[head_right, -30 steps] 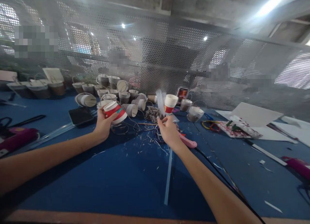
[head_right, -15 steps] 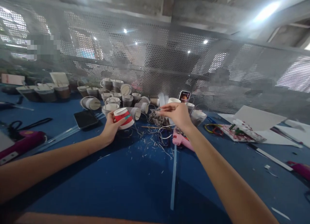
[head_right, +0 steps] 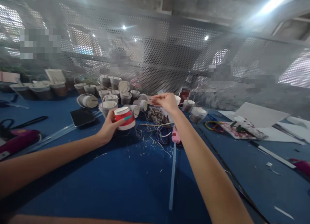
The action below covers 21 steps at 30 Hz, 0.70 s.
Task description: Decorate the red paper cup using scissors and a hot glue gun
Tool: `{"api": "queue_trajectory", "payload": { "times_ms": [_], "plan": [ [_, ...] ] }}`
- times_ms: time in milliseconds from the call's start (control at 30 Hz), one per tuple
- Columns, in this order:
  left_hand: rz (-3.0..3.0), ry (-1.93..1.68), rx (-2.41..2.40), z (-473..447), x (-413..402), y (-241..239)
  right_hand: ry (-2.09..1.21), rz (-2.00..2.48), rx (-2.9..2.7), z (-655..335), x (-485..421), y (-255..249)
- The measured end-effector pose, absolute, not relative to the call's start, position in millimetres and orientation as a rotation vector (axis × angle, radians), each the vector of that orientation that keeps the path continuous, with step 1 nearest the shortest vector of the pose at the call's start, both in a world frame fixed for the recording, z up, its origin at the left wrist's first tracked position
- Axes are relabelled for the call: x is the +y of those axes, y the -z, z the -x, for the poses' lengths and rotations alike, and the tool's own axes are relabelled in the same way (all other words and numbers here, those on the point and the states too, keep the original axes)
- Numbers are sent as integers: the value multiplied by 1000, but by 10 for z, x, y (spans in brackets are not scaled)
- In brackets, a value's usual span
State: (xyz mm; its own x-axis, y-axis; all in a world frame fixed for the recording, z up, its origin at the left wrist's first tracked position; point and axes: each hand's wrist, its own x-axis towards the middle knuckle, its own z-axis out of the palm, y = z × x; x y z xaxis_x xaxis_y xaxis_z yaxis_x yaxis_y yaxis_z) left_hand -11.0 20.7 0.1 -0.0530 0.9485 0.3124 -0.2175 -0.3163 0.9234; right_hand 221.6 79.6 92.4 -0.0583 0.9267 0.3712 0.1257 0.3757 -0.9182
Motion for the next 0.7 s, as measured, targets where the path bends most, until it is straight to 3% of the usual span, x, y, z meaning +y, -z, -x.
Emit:
{"api": "queue_trajectory", "payload": {
  "times_ms": [267,500,700],
  "plan": [
    [-1315,-1371,747,86,106,-44,-853,936,-1589,-2314,768,-965],
    [-1375,-1383,802,63,102,-84,-266,1174,-1808,-2291,691,-1057],
    [-1563,-1594,918,69,103,-79,-429,1027,-2098,-2089,639,-1069]
  ]
}}
